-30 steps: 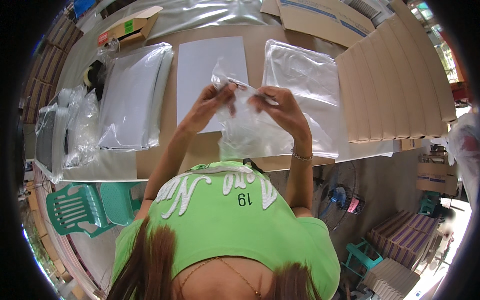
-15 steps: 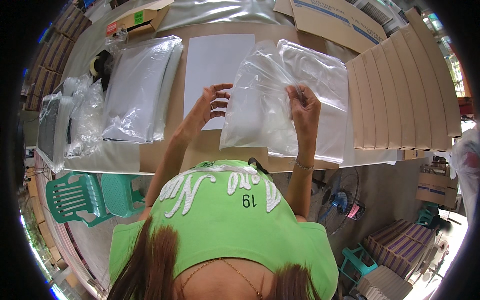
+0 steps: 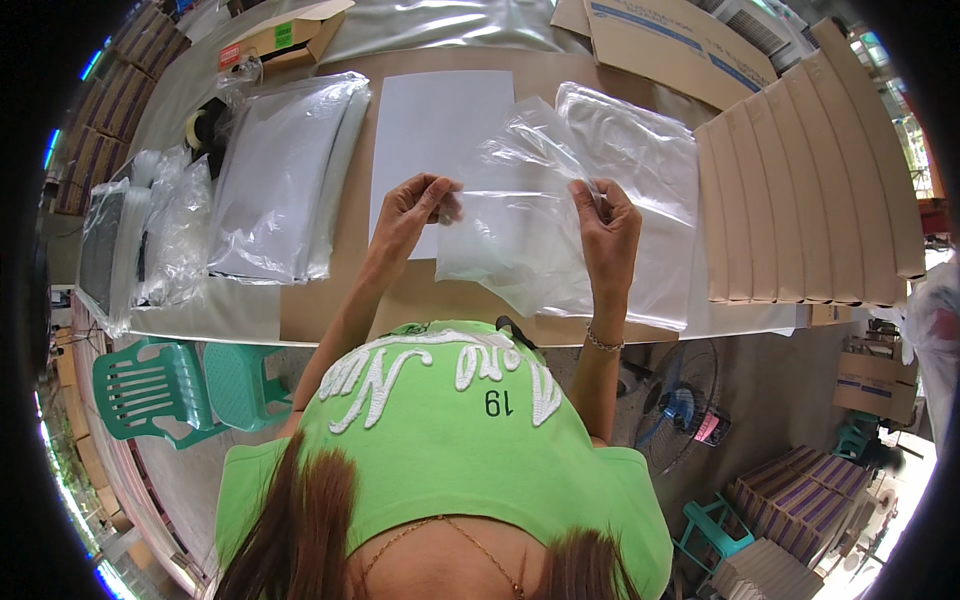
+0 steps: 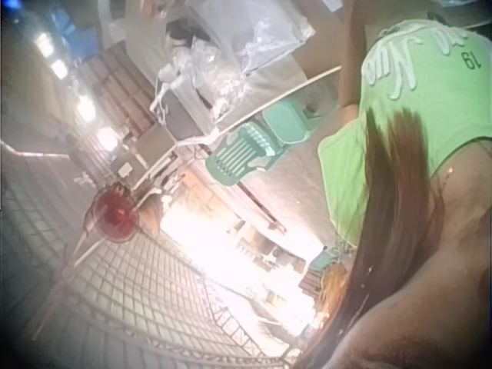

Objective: The person picks up a white paper sheet and places it into a clear plastic bag by hand.

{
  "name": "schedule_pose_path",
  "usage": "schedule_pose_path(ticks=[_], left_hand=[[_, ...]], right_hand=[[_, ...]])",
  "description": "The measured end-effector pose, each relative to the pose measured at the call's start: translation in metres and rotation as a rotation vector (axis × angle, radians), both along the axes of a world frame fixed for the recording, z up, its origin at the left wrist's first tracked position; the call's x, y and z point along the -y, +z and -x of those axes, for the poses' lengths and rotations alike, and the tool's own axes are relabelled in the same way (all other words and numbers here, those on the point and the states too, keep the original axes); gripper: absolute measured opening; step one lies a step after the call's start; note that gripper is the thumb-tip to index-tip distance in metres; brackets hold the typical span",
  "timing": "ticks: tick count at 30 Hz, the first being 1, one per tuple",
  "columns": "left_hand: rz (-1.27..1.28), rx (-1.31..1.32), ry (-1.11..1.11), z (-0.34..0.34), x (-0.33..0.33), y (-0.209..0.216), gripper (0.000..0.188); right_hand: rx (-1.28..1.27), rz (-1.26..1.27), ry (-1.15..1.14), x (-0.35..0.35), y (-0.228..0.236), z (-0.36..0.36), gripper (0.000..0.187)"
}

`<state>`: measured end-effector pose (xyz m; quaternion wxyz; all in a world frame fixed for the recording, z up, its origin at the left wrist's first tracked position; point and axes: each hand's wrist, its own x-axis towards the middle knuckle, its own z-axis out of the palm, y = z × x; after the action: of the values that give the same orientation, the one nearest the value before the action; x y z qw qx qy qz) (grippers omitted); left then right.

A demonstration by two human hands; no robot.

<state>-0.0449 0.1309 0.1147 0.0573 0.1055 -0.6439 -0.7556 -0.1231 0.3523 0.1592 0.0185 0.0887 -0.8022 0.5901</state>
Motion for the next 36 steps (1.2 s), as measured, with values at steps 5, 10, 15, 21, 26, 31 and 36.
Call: schedule_pose_path(ticks=[5, 10, 15, 21, 26, 31, 36], left_hand=[[-0.066, -0.001, -0.005, -0.005, 0.0, 0.005, 0.049], [-0.106, 0.074, -0.057, -0.007, 0.001, 0.007, 0.066], [-0.027, 0.139, -0.206, -0.006, -0.001, -0.009, 0.077], [-0.051, 0.229, -0.215, -0.01, -0.014, -0.041, 0.081], [-0.083, 0.116, -0.208, -0.01, -0.016, -0.035, 0.064], [-0.08, -0.096, -0.14, -0.002, -0.012, -0.032, 0.035], [0.102, -0.23, -0.221, 0.007, -0.016, 0.018, 0.023]], right_hand=[[0.009, 0.029, 0.005, -0.002, -0.001, -0.002, 0.014], [0.009, 0.032, 0.006, -0.006, -0.001, -0.004, 0.013], [0.01, 0.032, -0.024, -0.006, -0.002, -0.005, 0.013], [0.051, 0.108, -0.039, -0.004, -0.004, -0.006, 0.013], [0.097, 0.153, -0.05, -0.007, -0.012, -0.004, 0.013], [-0.479, -0.414, -0.042, 0.001, -0.008, -0.007, 0.04], [-0.637, -0.538, 0.278, 0.031, 0.026, -0.018, 0.063]])
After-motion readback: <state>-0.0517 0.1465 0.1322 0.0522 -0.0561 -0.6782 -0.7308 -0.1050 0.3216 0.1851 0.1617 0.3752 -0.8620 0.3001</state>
